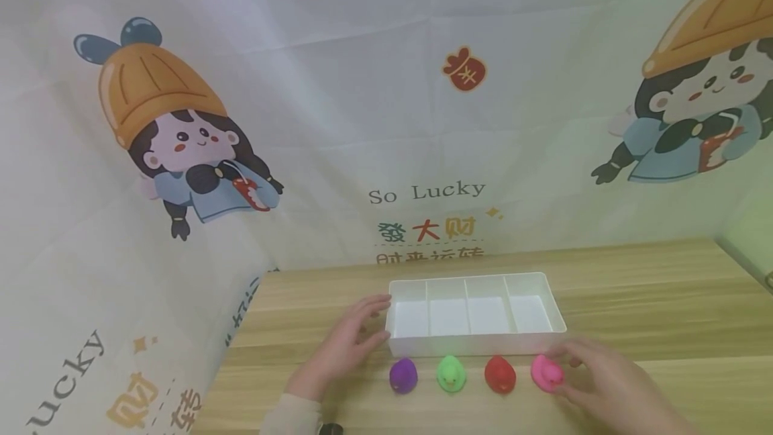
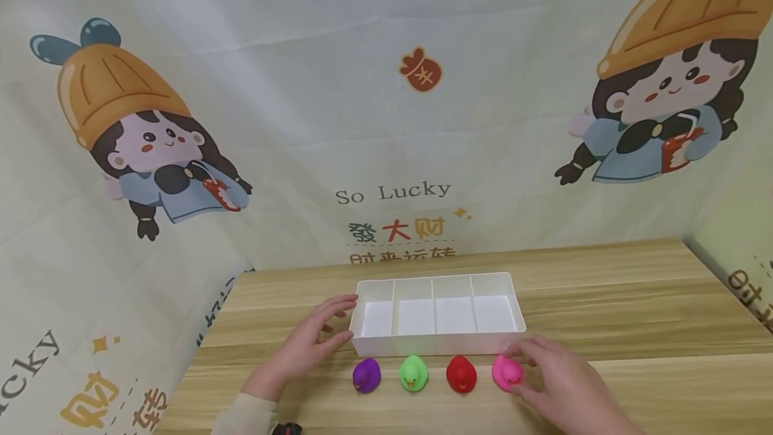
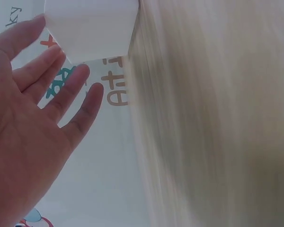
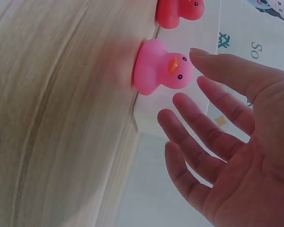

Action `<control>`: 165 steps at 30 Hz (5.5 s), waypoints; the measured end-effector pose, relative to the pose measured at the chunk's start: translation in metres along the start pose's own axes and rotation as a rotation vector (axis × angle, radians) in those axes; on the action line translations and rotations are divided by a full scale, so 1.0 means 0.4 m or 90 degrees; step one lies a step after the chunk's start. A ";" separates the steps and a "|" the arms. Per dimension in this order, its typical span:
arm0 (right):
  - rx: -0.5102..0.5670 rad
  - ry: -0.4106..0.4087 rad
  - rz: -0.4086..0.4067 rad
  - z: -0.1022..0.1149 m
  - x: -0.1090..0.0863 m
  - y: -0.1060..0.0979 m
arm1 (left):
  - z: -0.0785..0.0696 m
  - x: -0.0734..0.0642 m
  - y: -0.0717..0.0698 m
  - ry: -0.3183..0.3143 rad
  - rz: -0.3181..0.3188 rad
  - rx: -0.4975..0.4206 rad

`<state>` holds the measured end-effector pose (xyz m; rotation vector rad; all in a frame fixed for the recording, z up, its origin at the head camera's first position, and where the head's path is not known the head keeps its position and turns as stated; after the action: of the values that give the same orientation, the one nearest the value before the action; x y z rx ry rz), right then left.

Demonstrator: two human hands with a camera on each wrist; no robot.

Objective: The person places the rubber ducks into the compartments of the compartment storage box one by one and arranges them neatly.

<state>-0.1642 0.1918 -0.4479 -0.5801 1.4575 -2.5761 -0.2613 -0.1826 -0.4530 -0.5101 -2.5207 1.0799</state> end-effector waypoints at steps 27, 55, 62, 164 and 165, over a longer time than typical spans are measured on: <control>0.015 0.006 0.031 -0.015 0.009 0.016 | 0.006 0.003 -0.002 0.023 -0.001 0.022; -0.012 0.010 0.023 -0.008 0.014 0.022 | 0.013 0.000 0.001 0.021 -0.002 0.016; -0.004 0.005 0.006 -0.002 0.018 0.024 | 0.012 0.000 0.001 0.026 0.000 0.019; 0.038 -0.175 -0.078 0.257 0.364 0.119 | 0.011 0.020 0.008 0.057 -0.009 -0.064; 0.042 -0.178 -0.071 0.261 0.369 0.123 | 0.013 0.020 0.007 0.060 -0.010 -0.065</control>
<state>-0.2631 0.0393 -0.4021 -0.9924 1.2767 -2.4856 -0.2699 -0.1804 -0.4571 -0.5548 -2.5014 0.9038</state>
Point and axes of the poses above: each hand's wrist, its own x-axis towards the middle knuckle, its own y-axis out of the palm, z = x × y, the point moved 3 cm from there along x, towards the middle knuckle, and after that the axes turned 4 degrees about -y, right-handed, at the moved point
